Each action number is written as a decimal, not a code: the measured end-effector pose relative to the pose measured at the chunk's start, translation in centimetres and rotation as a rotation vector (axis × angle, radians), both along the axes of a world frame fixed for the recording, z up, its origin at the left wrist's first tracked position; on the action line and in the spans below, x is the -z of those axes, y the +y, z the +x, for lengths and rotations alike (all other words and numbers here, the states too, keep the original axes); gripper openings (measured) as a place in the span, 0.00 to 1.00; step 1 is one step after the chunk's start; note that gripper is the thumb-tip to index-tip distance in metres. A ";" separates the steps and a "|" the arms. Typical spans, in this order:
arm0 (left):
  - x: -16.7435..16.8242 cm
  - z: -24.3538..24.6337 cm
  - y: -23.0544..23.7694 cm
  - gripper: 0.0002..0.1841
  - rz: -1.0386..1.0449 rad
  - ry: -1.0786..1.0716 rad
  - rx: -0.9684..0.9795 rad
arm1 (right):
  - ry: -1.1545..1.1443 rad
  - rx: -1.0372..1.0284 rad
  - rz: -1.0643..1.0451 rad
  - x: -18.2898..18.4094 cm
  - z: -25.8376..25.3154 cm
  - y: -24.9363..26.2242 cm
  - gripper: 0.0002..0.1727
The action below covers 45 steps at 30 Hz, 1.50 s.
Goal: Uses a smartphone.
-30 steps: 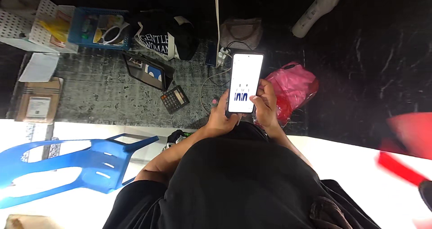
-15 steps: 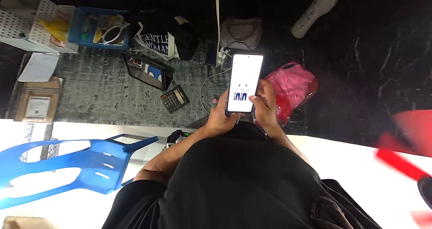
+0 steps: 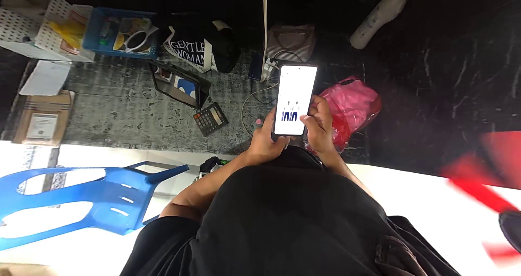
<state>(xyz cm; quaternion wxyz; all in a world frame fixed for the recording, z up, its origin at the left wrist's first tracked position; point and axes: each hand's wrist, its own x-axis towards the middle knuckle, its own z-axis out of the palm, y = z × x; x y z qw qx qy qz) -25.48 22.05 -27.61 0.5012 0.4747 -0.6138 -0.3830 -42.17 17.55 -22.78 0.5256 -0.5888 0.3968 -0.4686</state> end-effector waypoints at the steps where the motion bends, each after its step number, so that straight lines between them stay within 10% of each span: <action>1: 0.0 0.0 0.0 0.43 -0.003 0.000 0.002 | 0.008 -0.009 0.002 0.0 -0.1 0.1 0.29; 45: 0.0 0.0 1.6 0.42 0.014 -0.005 -0.017 | 0.012 -0.010 0.006 0.6 0.1 1.0 0.30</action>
